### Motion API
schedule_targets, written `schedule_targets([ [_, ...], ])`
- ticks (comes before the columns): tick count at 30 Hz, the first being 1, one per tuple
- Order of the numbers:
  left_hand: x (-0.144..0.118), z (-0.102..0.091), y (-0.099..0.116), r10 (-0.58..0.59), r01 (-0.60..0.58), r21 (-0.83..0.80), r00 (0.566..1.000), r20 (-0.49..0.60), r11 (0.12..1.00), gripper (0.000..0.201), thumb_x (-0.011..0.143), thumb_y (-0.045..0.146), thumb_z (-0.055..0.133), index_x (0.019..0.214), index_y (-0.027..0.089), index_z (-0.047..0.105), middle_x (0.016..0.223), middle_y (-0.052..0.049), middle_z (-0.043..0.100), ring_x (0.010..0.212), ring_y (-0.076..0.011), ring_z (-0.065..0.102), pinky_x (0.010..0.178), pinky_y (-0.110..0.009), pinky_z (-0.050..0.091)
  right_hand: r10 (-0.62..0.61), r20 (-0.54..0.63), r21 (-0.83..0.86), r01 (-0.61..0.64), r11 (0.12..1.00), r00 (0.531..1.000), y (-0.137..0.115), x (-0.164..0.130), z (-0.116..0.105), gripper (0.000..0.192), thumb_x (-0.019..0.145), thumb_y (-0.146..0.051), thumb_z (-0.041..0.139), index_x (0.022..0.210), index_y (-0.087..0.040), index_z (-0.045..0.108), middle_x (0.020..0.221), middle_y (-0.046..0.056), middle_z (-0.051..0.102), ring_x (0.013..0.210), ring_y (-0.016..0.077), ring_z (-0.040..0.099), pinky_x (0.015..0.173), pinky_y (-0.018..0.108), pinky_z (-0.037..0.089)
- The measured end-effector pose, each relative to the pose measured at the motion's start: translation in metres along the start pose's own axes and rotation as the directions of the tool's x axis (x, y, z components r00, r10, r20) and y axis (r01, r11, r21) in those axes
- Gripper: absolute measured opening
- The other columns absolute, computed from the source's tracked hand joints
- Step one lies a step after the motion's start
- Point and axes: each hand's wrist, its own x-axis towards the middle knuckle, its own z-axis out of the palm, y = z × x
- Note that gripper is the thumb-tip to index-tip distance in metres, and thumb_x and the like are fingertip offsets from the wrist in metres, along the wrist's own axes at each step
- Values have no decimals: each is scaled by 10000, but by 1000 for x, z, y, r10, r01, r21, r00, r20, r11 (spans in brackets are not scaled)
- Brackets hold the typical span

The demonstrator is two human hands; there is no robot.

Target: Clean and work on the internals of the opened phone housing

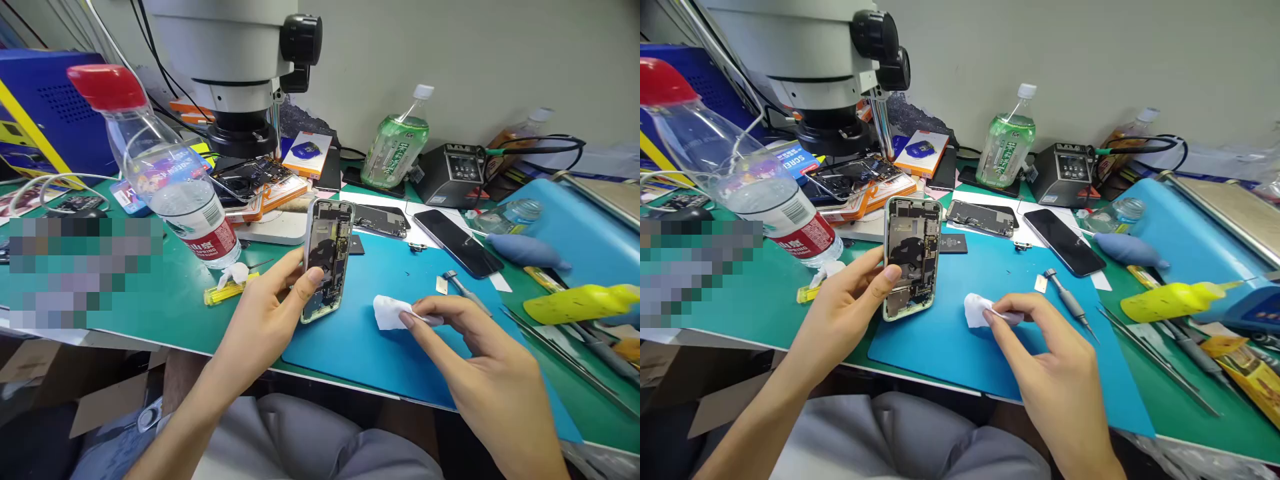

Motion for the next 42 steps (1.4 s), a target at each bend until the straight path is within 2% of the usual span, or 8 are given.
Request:
schedule_targets([
  [7, 2, 13, -1, 51, -51, 19, 999, 6, 999, 422, 1064, 496, 587, 1397, 276, 724, 1346, -6, 749, 1251, -269, 673, 938, -227, 537, -132, 100, 14, 131, 991, 986, -2, 4, 13, 137, 1009, -418, 697, 934, -302, 703, 922, -7, 734, 817, 188, 684, 738, 298, 535],
  [10, 2, 16, -3, -21, 20, -59, 1000, -17, 998, 444, 1043, 557, 605, 1391, 307, 719, 1380, -7, 736, 1404, -272, 597, 1021, -232, 533, -154, 147, 24, 152, 988, 977, -2, 2, 15, 129, 1023, -398, 687, 943, -297, 682, 919, -10, 723, 808, 180, 671, 646, 274, 520],
  [13, 2, 14, -4, -116, 120, -165, 993, 35, 979, 508, 1023, 614, 605, 1419, 308, 693, 1331, -44, 759, 1336, -288, 660, 1036, -290, 562, -251, 163, -13, 257, 966, 954, -1, -1, 18, 128, 1037, -367, 679, 948, -280, 650, 900, -11, 710, 767, 168, 649, 656, 281, 516],
  [20, 0, 12, -2, -127, 171, -268, 976, 176, 948, 595, 1034, 612, 586, 1537, 295, 614, 1385, -84, 738, 1194, -329, 742, 1033, -399, 594, -596, 293, -166, 653, 739, 748, 1, -4, 25, 63, 1055, -208, 636, 1092, -212, 686, 1040, 53, 749, 884, 202, 670, 801, 370, 505],
  [26, 1, 11, 3, -31, 78, -191, 971, 236, 979, 536, 1124, 530, 448, 1625, 344, 489, 1600, -8, 587, 1506, -312, 506, 1246, -417, 413, -710, 275, -205, 762, 615, 648, 2, -1, 20, 203, 1021, -47, 625, 1175, -124, 732, 1096, 110, 745, 919, 201, 689, 835, 351, 515],
  [33, -1, 8, 3, 2, 78, -233, 945, 326, 969, 550, 1144, 483, 410, 1684, 405, 350, 1719, 79, 424, 1619, -310, 334, 1332, -431, 289, -774, 362, -270, 853, 447, 520, -7, 13, 24, 261, 1022, 11, 542, 1223, -41, 699, 1101, 160, 734, 910, 258, 663, 796, 397, 469],
  [38, -1, 11, 5, 67, -24, -143, 951, 301, 989, 521, 1165, 417, 360, 1684, 374, 359, 1757, 127, 328, 1676, -256, 164, 1380, -375, 153, -789, 398, -333, 875, 352, 469, -10, 27, 24, 289, 1036, 17, 481, 1216, -59, 695, 1021, 132, 747, 813, 236, 629, 722, 383, 437],
  [42, 2, 12, 5, 88, -54, -122, 950, 300, 991, 513, 1169, 393, 349, 1682, 375, 360, 1761, 141, 304, 1679, -235, 149, 1381, -366, 159, -806, 411, -332, 893, 303, 426, -11, 37, 23, 266, 1046, 6, 474, 1184, -61, 692, 971, 117, 747, 781, 226, 644, 691, 382, 438],
])
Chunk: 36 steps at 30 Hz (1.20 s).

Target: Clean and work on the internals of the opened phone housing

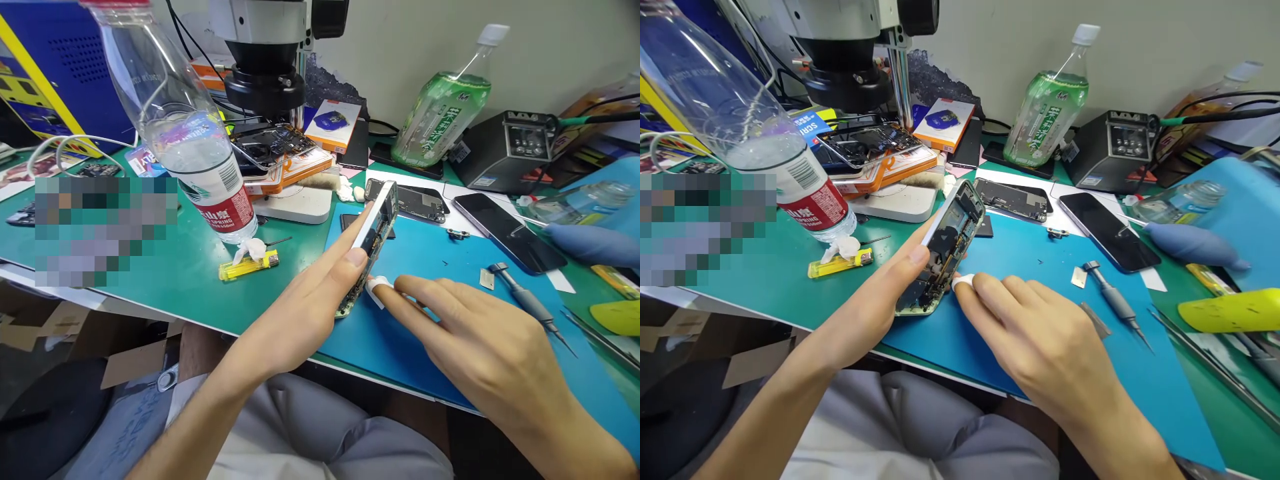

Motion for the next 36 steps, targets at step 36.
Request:
schedule_targets([
  [36, -1, -3, -1, 21, -22, 70, 1000, 21, 997, 526, 1169, 381, 323, 1693, 335, 339, 1768, 130, 288, 1668, -215, 205, 1365, -351, 191, -172, 72, 59, 168, 984, 982, 12, 8, -6, 311, 1090, -40, 395, 1235, -97, 665, 1044, 91, 780, 762, 199, 605, 686, 365, 453],
])
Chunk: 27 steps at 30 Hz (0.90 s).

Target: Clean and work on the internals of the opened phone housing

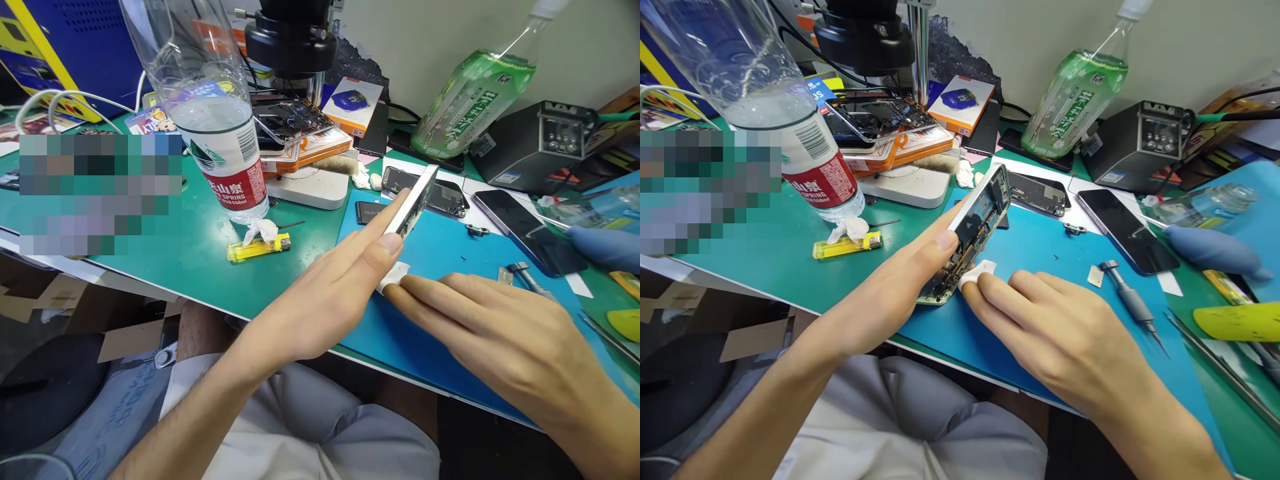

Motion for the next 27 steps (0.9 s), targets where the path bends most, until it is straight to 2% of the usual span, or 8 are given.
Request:
schedule_targets([
  [2, -1, 0, 0, -9, 9, 3, 1000, -1, 1000, 521, 1169, 395, 324, 1686, 345, 357, 1757, 115, 328, 1659, -232, 240, 1360, -368, 208, -5, -4, 14, 5, 1000, 1000, 1, 1, 1, 308, 1092, -45, 398, 1237, -100, 663, 1038, 90, 776, 759, 198, 603, 692, 363, 454],
  [7, -3, -1, -1, -83, 84, 23, 996, -19, 996, 534, 1155, 490, 333, 1676, 384, 376, 1626, 49, 554, 1605, -296, 368, 1350, -456, 243, -6, -11, 2, 6, 1000, 1000, 4, 3, 7, 287, 1065, -14, 433, 1229, -82, 659, 996, 91, 764, 774, 208, 611, 705, 368, 456],
  [10, -3, -1, -1, -92, 92, 34, 996, -21, 995, 542, 1151, 502, 333, 1678, 384, 371, 1594, 30, 586, 1607, -317, 361, 1353, -488, 228, 4, -3, -26, -4, 1000, 1000, 8, 3, 7, 306, 1062, -22, 427, 1207, -113, 680, 993, 90, 763, 783, 214, 625, 700, 373, 457],
  [14, -3, -1, -2, -68, 69, 31, 998, -11, 997, 524, 1154, 479, 336, 1669, 396, 385, 1615, 58, 560, 1620, -306, 333, 1357, -472, 214, 18, -11, -47, -18, 999, 1000, 7, 2, 7, 299, 1052, -23, 451, 1208, -127, 683, 1005, 88, 767, 777, 217, 623, 671, 382, 450],
  [18, -2, -1, -3, -57, 57, 18, 998, -9, 998, 527, 1161, 460, 321, 1682, 388, 358, 1684, 84, 474, 1633, -292, 304, 1355, -445, 222, 2, -8, 18, -2, 1000, 1000, 4, 3, 8, 290, 1035, 24, 447, 1205, -93, 651, 968, 81, 761, 753, 206, 598, 653, 368, 454],
  [21, -1, -1, -4, -40, 41, 27, 999, -13, 999, 538, 1162, 455, 327, 1693, 369, 336, 1731, 89, 397, 1645, -274, 276, 1360, -429, 208, 20, -3, 0, -20, 1000, 1000, 4, 1, 9, 277, 1044, 11, 450, 1200, -93, 654, 1001, 90, 761, 780, 209, 606, 646, 372, 441],
  [27, 0, 0, -5, 10, -10, 21, 1000, -3, 1000, 506, 1167, 399, 314, 1662, 356, 405, 1757, 103, 335, 1678, -259, 156, 1371, -435, 178, -14, 10, 12, 14, 1000, 1000, 3, 2, 6, 292, 1072, -19, 444, 1215, -108, 683, 955, 55, 748, 735, 176, 577, 660, 345, 443],
])
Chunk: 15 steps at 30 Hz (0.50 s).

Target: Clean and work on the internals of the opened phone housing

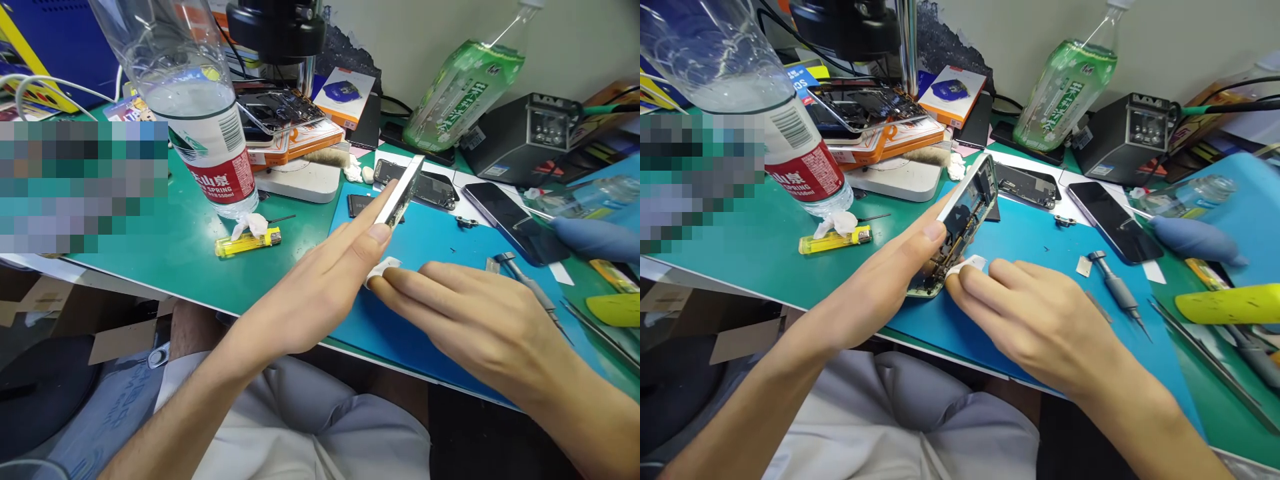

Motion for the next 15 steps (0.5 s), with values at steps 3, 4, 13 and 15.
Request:
schedule_targets([
  [3, 0, 1, 0, 2, -2, -3, 1000, -6, 1000, 521, 1168, 400, 309, 1681, 336, 374, 1775, 118, 273, 1680, -245, 143, 1378, -393, 164, 25, -17, 13, -25, 1000, 1000, -1, 1, 1, 288, 1087, -27, 433, 1187, -121, 686, 974, 46, 750, 743, 166, 571, 648, 332, 424],
  [4, 0, 1, 1, 7, -7, -4, 1000, -8, 1000, 526, 1168, 394, 308, 1686, 329, 364, 1779, 121, 258, 1679, -241, 141, 1380, -381, 161, 31, -21, 28, -30, 999, 999, -2, 1, 1, 278, 1092, -35, 431, 1180, -110, 684, 975, 50, 751, 741, 167, 566, 642, 334, 419],
  [13, 2, 4, 3, 0, 0, -14, 1000, -28, 1000, 520, 1167, 382, 310, 1677, 318, 392, 1742, 101, 368, 1680, -239, 135, 1382, -381, 149, 34, 1, 57, -34, 998, 999, -3, 1, 4, 289, 1111, -74, 406, 1171, -79, 689, 971, 70, 749, 747, 172, 559, 649, 338, 429],
  [15, 2, 5, 3, -15, 15, -18, 999, -28, 1000, 521, 1164, 397, 320, 1670, 312, 410, 1708, 81, 439, 1676, -252, 160, 1383, -404, 153, 7, 16, 79, -8, 997, 1000, -4, 1, 3, 305, 1119, -94, 396, 1159, -87, 698, 961, 66, 744, 736, 172, 544, 662, 339, 441],
])
